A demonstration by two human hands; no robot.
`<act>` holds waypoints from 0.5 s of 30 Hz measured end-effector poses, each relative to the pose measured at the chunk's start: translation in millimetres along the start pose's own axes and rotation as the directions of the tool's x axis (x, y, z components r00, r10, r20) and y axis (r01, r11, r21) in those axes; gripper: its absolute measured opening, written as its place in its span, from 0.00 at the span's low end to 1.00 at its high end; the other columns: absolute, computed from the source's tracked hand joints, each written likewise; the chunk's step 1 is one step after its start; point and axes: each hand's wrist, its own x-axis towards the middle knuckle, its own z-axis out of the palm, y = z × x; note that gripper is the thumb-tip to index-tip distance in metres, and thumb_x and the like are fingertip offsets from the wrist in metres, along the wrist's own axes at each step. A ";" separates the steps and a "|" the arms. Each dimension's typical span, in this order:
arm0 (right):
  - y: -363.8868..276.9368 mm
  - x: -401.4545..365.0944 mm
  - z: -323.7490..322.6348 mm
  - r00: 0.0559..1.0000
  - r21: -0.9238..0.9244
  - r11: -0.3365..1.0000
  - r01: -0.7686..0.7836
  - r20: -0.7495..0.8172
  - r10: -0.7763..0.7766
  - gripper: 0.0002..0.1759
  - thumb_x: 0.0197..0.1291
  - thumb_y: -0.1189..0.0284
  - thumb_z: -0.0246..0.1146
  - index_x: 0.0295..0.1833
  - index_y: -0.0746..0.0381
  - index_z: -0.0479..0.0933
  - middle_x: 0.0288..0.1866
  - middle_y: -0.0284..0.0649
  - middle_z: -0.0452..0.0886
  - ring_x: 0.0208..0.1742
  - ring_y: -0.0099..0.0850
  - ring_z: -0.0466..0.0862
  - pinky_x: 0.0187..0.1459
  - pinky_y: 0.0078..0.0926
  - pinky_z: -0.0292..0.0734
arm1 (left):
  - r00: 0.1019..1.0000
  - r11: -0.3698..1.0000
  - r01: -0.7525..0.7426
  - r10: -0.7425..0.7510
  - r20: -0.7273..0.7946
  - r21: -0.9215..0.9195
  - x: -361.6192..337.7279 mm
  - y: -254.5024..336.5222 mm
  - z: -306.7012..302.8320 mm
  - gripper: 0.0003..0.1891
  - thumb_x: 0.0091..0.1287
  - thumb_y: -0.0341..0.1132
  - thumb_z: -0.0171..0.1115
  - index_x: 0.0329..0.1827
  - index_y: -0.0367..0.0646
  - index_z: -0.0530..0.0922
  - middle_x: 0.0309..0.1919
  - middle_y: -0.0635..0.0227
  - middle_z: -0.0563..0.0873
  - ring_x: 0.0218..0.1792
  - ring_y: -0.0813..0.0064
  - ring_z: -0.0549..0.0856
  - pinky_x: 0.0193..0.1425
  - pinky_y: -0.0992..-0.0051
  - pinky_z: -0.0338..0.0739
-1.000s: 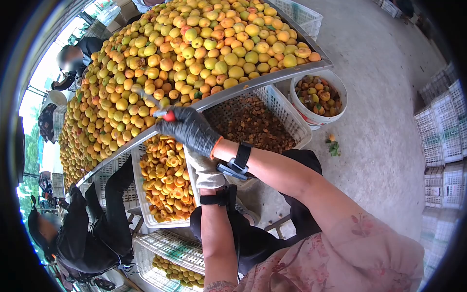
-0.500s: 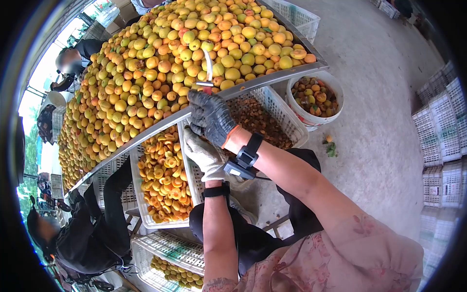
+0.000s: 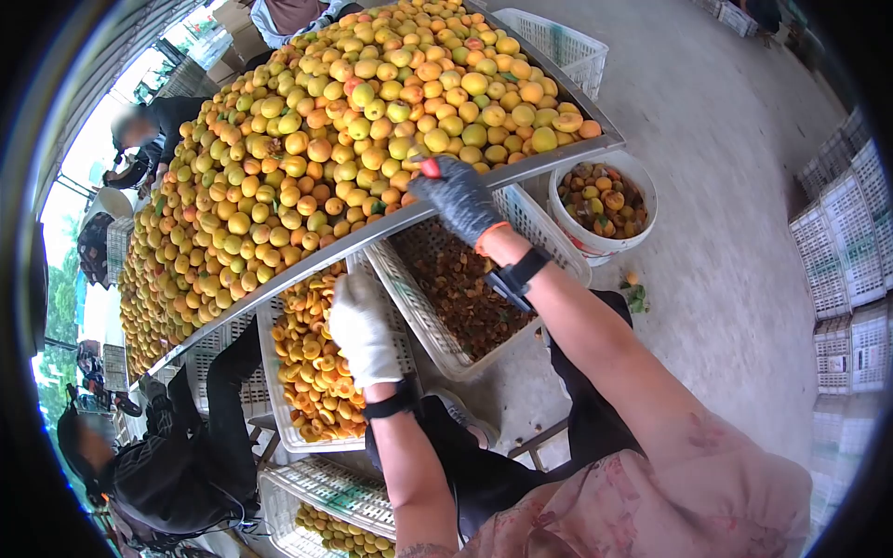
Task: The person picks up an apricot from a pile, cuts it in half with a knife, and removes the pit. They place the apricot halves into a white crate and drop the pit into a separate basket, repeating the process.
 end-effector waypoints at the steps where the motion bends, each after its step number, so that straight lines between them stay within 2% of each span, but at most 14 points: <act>1: -8.5 -0.8 -10.1 0.997 0.019 0.996 -0.083 0.006 0.083 0.16 0.51 0.62 0.71 0.36 0.63 0.79 0.27 0.40 0.81 0.33 0.33 0.81 0.39 0.32 0.75 | 0.996 0.997 0.077 -0.076 -0.039 -0.001 6.9 -6.0 -17.3 0.17 0.69 0.47 0.55 0.45 0.40 0.79 0.33 0.49 0.84 0.34 0.55 0.84 0.41 0.60 0.78; 2: -17.7 1.9 -14.6 0.997 -0.022 0.997 -0.072 -0.009 0.072 0.11 0.53 0.68 0.70 0.41 0.61 0.82 0.29 0.31 0.81 0.29 0.22 0.77 0.33 0.24 0.74 | 0.987 0.979 0.058 -0.027 -0.156 0.195 15.3 -23.3 -23.6 0.19 0.68 0.46 0.58 0.50 0.39 0.76 0.40 0.46 0.82 0.39 0.52 0.83 0.45 0.58 0.77; 3: -19.9 7.0 -16.3 0.998 -0.028 0.998 -0.063 -0.010 0.063 0.11 0.53 0.68 0.70 0.41 0.61 0.82 0.29 0.31 0.81 0.29 0.22 0.77 0.33 0.24 0.74 | 0.964 0.922 0.063 0.042 -0.261 0.381 23.4 -41.2 -28.8 0.22 0.66 0.46 0.60 0.56 0.39 0.73 0.47 0.44 0.80 0.45 0.50 0.81 0.49 0.56 0.77; 4: -25.4 13.2 -16.7 1.000 -0.164 0.986 0.012 0.001 -0.013 0.12 0.53 0.67 0.69 0.40 0.61 0.82 0.29 0.34 0.82 0.29 0.25 0.78 0.34 0.25 0.74 | 0.976 0.914 0.092 -0.004 -0.218 0.395 27.2 -50.6 -39.1 0.31 0.63 0.44 0.64 0.64 0.37 0.66 0.56 0.41 0.73 0.55 0.45 0.75 0.55 0.52 0.74; 5: -31.2 20.1 -15.4 0.996 -0.296 0.951 0.088 0.021 -0.086 0.12 0.53 0.66 0.68 0.40 0.61 0.82 0.28 0.36 0.82 0.29 0.27 0.79 0.34 0.27 0.74 | 0.962 0.919 0.111 -0.004 -0.273 0.379 29.4 -56.0 -41.3 0.30 0.64 0.43 0.63 0.64 0.35 0.66 0.55 0.41 0.74 0.56 0.46 0.74 0.57 0.53 0.73; 6: -37.1 30.2 -10.1 0.995 -0.405 0.910 0.090 0.074 -0.065 0.14 0.53 0.62 0.66 0.38 0.61 0.81 0.29 0.43 0.81 0.31 0.34 0.81 0.37 0.32 0.75 | 0.966 0.942 0.087 0.000 -0.258 0.325 27.8 -60.3 -43.6 0.29 0.64 0.41 0.63 0.64 0.35 0.66 0.56 0.41 0.74 0.57 0.46 0.74 0.57 0.52 0.72; 7: -44.4 38.3 -2.5 0.982 -0.504 0.845 0.179 0.140 -0.125 0.16 0.53 0.60 0.65 0.38 0.62 0.80 0.31 0.48 0.81 0.34 0.41 0.82 0.39 0.37 0.75 | 0.970 0.961 0.061 0.007 -0.241 0.271 25.6 -56.3 -46.6 0.29 0.65 0.40 0.62 0.65 0.35 0.66 0.56 0.41 0.74 0.57 0.45 0.74 0.58 0.52 0.72; 9: -30.0 71.8 25.8 0.965 -0.591 0.766 0.255 0.201 -0.167 0.15 0.52 0.62 0.65 0.40 0.62 0.79 0.33 0.49 0.82 0.37 0.46 0.82 0.40 0.43 0.74 | 0.973 0.961 -0.023 0.085 -0.217 0.274 25.2 -57.3 -41.0 0.27 0.65 0.39 0.61 0.63 0.34 0.67 0.58 0.40 0.73 0.57 0.44 0.73 0.60 0.53 0.70; 10: -31.9 84.9 39.4 0.962 -0.665 0.696 0.269 0.226 -0.157 0.15 0.51 0.63 0.64 0.41 0.62 0.79 0.36 0.50 0.82 0.40 0.48 0.82 0.42 0.45 0.75 | 0.984 0.983 -0.025 0.056 -0.167 0.183 24.1 -52.4 -41.4 0.25 0.65 0.39 0.61 0.62 0.33 0.69 0.57 0.41 0.74 0.58 0.45 0.73 0.61 0.53 0.69; 11: -27.9 99.5 55.3 0.973 -0.718 0.660 0.221 0.208 -0.100 0.16 0.50 0.63 0.64 0.42 0.61 0.79 0.40 0.50 0.82 0.44 0.49 0.82 0.45 0.45 0.76 | 0.983 0.989 -0.055 0.077 -0.167 0.136 25.3 -54.5 -37.2 0.25 0.65 0.39 0.62 0.60 0.32 0.70 0.55 0.42 0.75 0.57 0.46 0.74 0.61 0.54 0.70; 13: -22.1 119.2 78.7 0.959 -0.743 0.615 0.264 0.267 -0.090 0.18 0.48 0.62 0.65 0.44 0.60 0.79 0.42 0.51 0.82 0.45 0.49 0.82 0.46 0.46 0.76 | 0.997 0.996 -0.006 0.012 -0.075 0.090 24.2 -47.7 -36.3 0.24 0.64 0.40 0.62 0.58 0.33 0.72 0.53 0.42 0.77 0.56 0.46 0.75 0.59 0.54 0.71; 14: -19.4 124.6 89.3 0.957 -0.773 0.578 0.262 0.284 -0.053 0.15 0.53 0.64 0.61 0.43 0.60 0.80 0.42 0.51 0.83 0.44 0.49 0.83 0.47 0.47 0.77 | 0.997 0.999 -0.026 0.029 -0.067 0.043 25.5 -51.6 -31.9 0.23 0.64 0.40 0.62 0.57 0.33 0.74 0.51 0.43 0.78 0.54 0.46 0.77 0.58 0.55 0.72; 15: -14.3 126.1 94.0 0.953 -0.768 0.585 0.262 0.300 -0.034 0.16 0.52 0.63 0.61 0.44 0.60 0.80 0.45 0.51 0.83 0.47 0.48 0.83 0.48 0.46 0.77 | 0.999 0.996 -0.028 0.026 -0.018 -0.089 25.1 -51.6 -33.2 0.23 0.64 0.39 0.62 0.58 0.35 0.74 0.51 0.44 0.79 0.55 0.47 0.78 0.58 0.58 0.72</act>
